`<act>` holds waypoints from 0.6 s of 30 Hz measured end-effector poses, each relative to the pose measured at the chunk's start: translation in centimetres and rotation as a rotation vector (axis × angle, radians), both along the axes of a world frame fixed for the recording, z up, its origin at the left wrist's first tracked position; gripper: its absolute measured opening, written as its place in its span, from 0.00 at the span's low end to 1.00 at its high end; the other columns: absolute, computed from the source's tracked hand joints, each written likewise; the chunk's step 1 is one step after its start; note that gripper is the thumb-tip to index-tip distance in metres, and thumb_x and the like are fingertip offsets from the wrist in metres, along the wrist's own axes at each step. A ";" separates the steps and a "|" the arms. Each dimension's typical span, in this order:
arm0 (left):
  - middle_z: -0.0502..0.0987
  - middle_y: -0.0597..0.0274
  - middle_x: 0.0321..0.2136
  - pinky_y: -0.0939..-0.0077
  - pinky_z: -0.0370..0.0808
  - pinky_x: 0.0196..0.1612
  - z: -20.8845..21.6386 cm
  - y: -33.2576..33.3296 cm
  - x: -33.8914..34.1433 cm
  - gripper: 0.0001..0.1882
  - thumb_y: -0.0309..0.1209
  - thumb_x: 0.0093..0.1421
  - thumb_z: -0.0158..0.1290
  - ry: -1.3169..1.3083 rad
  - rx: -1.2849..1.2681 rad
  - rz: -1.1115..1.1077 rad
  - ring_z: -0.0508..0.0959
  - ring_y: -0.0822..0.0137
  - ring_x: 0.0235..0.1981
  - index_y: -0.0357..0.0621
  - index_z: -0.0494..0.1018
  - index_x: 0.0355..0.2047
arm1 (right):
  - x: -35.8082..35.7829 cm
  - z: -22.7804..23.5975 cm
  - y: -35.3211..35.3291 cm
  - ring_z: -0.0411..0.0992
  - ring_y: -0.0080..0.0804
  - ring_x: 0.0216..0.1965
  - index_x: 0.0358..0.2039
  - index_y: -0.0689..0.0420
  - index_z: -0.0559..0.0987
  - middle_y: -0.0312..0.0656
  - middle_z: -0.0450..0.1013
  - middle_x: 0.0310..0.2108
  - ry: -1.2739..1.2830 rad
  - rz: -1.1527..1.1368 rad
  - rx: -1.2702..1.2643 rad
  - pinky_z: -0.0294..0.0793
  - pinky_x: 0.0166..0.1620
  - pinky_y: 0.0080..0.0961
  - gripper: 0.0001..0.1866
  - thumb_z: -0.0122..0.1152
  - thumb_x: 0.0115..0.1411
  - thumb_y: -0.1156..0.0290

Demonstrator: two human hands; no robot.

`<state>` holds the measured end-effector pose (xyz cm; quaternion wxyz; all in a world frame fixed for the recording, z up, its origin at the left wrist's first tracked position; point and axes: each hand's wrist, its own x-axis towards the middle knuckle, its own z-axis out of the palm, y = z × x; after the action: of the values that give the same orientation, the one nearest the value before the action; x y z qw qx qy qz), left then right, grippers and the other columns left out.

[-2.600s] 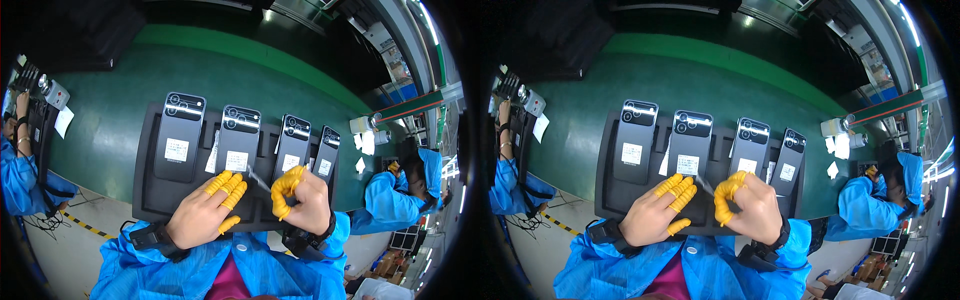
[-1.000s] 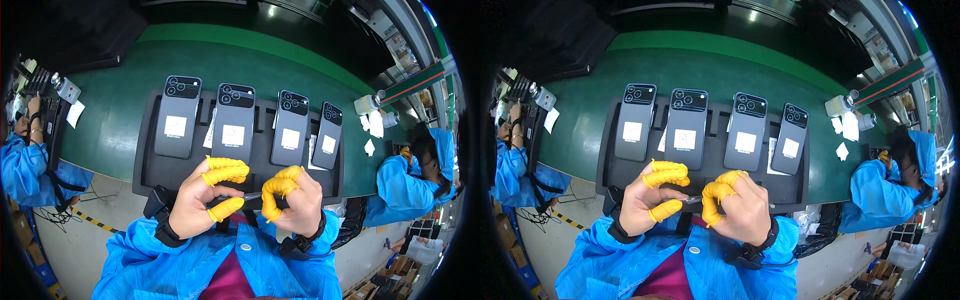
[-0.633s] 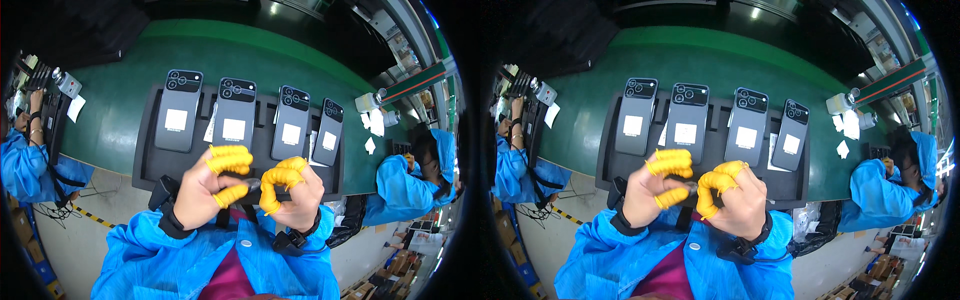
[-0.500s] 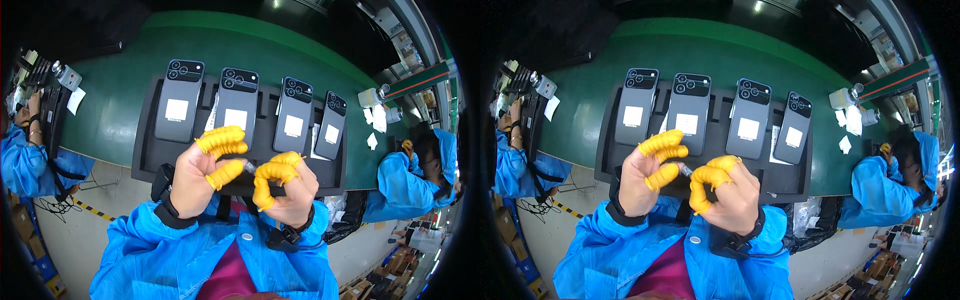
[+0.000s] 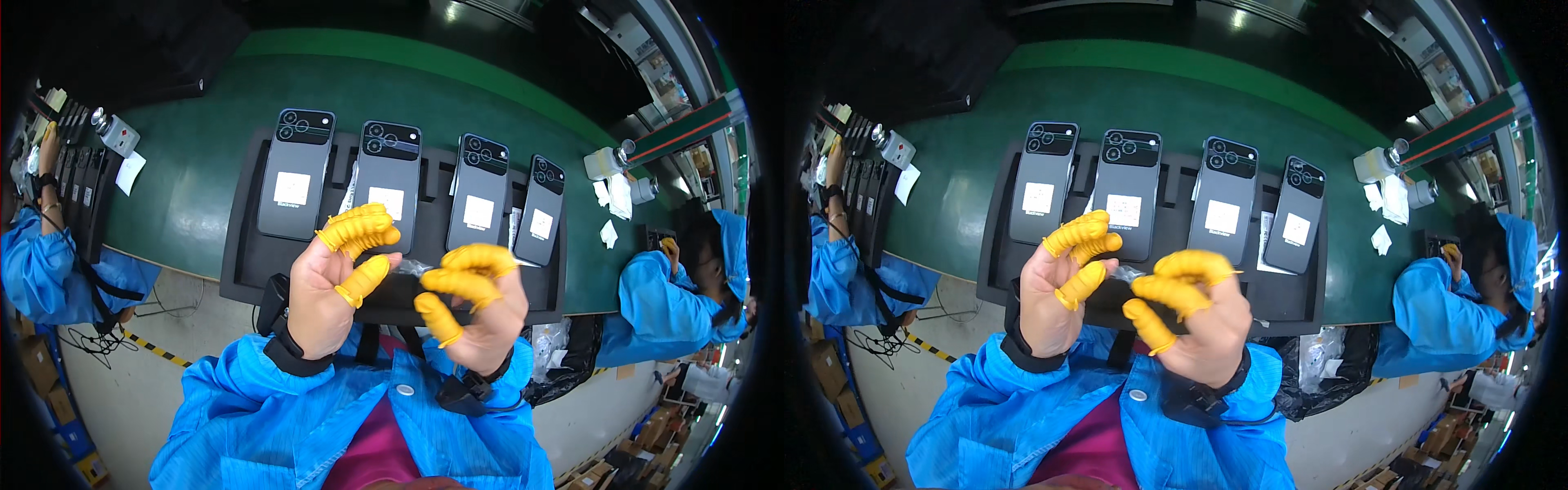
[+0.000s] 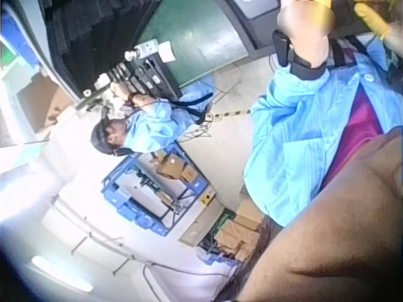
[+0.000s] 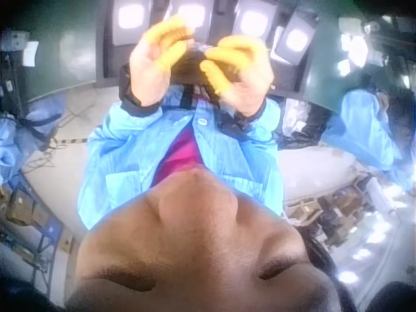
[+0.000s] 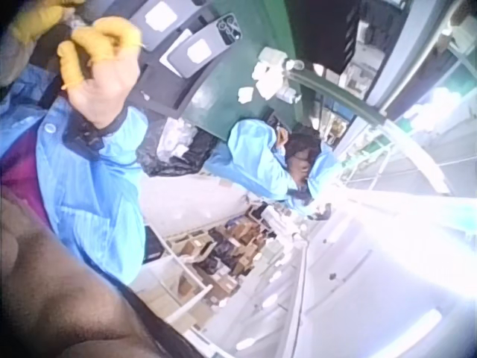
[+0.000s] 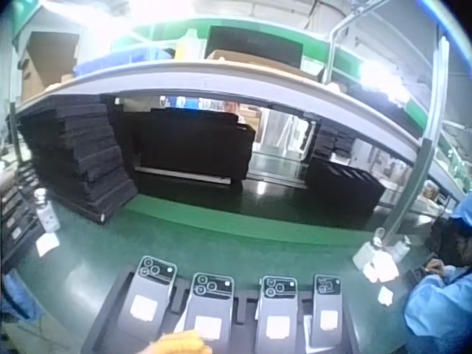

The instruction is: Cleaning and inspecting the camera lenses and back covers of multiple mobile phones in a factory assembly line.

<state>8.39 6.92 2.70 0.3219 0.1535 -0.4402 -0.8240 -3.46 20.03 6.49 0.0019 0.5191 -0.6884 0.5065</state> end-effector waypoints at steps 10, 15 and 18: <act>0.68 0.53 0.59 0.64 0.72 0.59 -0.8 0.2 -0.4 0.26 0.14 0.58 0.55 0.002 -0.118 -0.084 0.72 0.56 0.58 0.36 0.66 0.58 | -0.3 -0.6 -0.9 0.77 0.42 0.41 0.46 0.59 0.81 0.49 0.74 0.43 0.014 0.060 -0.046 0.79 0.40 0.29 0.22 0.70 0.48 0.84; 0.66 0.52 0.60 0.61 0.66 0.64 -1.2 0.7 -0.5 0.26 0.15 0.58 0.54 -0.064 -0.178 -0.088 0.69 0.54 0.61 0.35 0.66 0.58 | 0.2 -1.7 -0.8 0.75 0.49 0.43 0.47 0.66 0.79 0.49 0.74 0.43 0.216 0.090 -0.026 0.77 0.47 0.38 0.24 0.70 0.46 0.82; 0.65 0.50 0.62 0.60 0.65 0.64 -0.7 0.8 -0.5 0.27 0.17 0.58 0.52 -0.051 -0.168 -0.115 0.67 0.53 0.63 0.34 0.65 0.59 | 0.4 -2.5 -0.5 0.74 0.49 0.45 0.48 0.67 0.78 0.50 0.73 0.44 0.232 0.096 -0.004 0.76 0.48 0.39 0.26 0.70 0.45 0.82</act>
<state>7.87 7.73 1.95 0.2747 0.1215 -0.5237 -0.7972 -3.06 19.56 4.01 0.0584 0.6067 -0.6567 0.4440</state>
